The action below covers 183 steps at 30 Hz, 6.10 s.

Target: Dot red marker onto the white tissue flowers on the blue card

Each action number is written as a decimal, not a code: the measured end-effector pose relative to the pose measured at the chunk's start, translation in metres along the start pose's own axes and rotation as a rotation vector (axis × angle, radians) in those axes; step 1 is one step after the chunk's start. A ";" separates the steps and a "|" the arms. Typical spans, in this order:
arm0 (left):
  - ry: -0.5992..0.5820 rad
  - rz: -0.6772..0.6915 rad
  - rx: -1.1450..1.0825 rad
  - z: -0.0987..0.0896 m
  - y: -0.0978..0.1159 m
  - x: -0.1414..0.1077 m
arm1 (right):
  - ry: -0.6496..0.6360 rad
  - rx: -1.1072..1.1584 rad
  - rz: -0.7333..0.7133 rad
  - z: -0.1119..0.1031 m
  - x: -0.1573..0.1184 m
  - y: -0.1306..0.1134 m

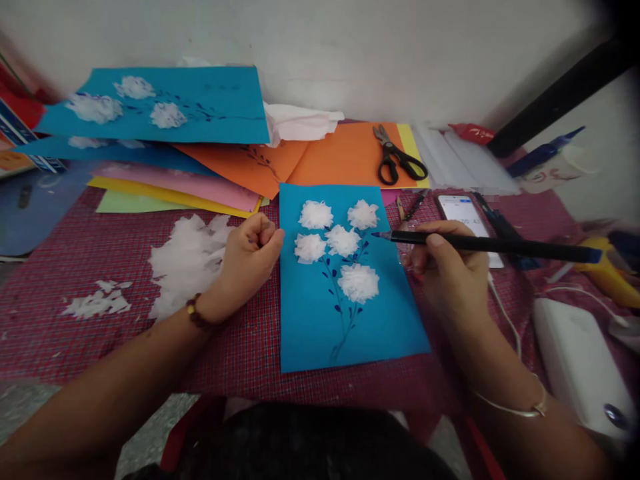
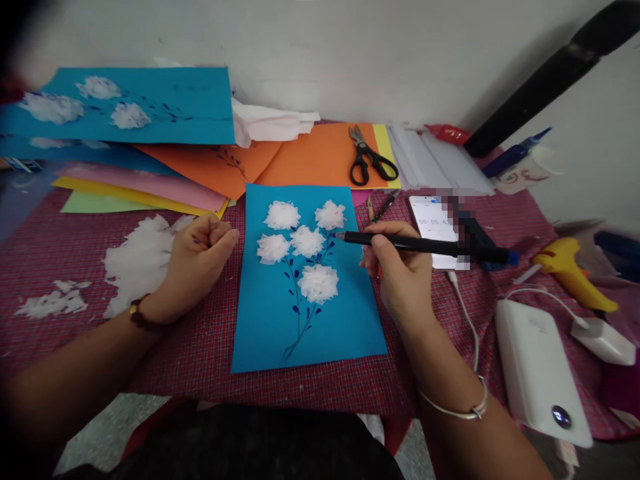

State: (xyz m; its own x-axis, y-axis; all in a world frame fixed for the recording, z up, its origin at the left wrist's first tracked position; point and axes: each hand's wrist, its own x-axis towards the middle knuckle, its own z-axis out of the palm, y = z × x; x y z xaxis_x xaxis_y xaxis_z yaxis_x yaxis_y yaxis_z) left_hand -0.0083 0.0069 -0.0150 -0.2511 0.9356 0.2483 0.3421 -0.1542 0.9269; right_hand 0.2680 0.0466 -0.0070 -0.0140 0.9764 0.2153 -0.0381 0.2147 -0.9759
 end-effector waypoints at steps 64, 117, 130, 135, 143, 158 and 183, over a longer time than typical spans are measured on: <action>-0.316 0.436 0.391 0.015 0.056 -0.058 | -0.098 -0.895 -0.542 0.018 -0.017 -0.023; -0.584 0.426 0.346 -0.013 0.038 -0.025 | -0.503 0.071 0.176 0.008 -0.021 -0.018; -0.454 -0.124 -0.343 0.001 0.036 -0.029 | -0.722 -0.517 -0.302 0.023 -0.039 -0.020; -0.453 -0.381 -0.559 0.010 0.035 -0.035 | -0.682 -0.562 -0.458 0.025 -0.043 -0.015; -0.381 -0.268 -0.428 0.017 0.030 -0.044 | -0.674 -0.525 -0.452 0.029 -0.045 -0.013; -0.745 -0.027 -0.096 -0.012 0.028 -0.012 | -0.703 -0.407 -0.140 0.025 -0.027 -0.011; -0.674 -0.515 -0.644 0.004 0.026 -0.029 | -0.328 0.720 0.557 0.011 -0.004 -0.020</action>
State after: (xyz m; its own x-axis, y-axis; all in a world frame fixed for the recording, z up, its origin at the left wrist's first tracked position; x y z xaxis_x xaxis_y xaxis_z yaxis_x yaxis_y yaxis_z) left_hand 0.0111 -0.0230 0.0009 0.3917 0.8881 -0.2405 -0.2560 0.3562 0.8987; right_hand 0.2579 0.0386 0.0118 -0.4891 0.8562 -0.1664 -0.5432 -0.4483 -0.7099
